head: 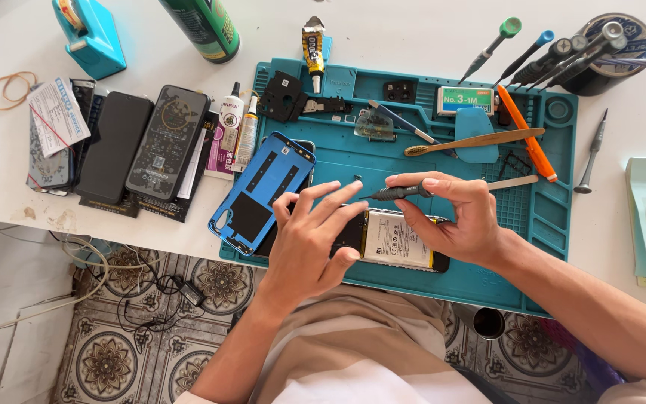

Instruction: The person pries the battery out of an opened smartphone using a blue pry tool, working around the battery edge while holding the phone steady on a repair mat. They then use a screwdriver on the phone's internal components and continue prying the battery loose.

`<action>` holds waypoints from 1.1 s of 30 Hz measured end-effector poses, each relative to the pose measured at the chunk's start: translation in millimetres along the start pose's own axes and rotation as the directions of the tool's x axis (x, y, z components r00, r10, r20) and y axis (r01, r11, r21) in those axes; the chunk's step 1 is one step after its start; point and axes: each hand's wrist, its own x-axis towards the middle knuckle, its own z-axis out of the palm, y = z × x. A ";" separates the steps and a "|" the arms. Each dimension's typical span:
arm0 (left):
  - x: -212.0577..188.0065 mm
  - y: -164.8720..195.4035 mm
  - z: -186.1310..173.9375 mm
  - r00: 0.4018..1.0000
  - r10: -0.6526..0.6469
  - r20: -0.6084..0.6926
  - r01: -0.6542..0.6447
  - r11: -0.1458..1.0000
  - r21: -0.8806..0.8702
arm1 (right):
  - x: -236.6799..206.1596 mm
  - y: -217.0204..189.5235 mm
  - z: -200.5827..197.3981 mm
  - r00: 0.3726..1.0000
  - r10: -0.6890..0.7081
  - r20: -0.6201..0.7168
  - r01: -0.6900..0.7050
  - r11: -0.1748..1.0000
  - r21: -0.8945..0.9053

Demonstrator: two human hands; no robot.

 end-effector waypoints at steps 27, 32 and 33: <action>-1.6 -10.9 -4.1 0.961 -0.114 -0.252 0.033 0.952 -0.303 | -0.2 -14.2 10.6 0.977 -0.041 0.208 0.043 0.999 -0.006; -2.3 -12.2 -2.9 0.960 -0.112 -0.255 0.031 0.952 -0.304 | 1.0 -14.5 10.4 0.975 -0.090 0.202 0.094 0.995 -0.011; -2.3 -12.3 -3.2 0.960 -0.111 -0.256 0.028 0.952 -0.306 | 1.2 -15.0 10.5 0.975 -0.092 0.203 0.096 0.995 -0.009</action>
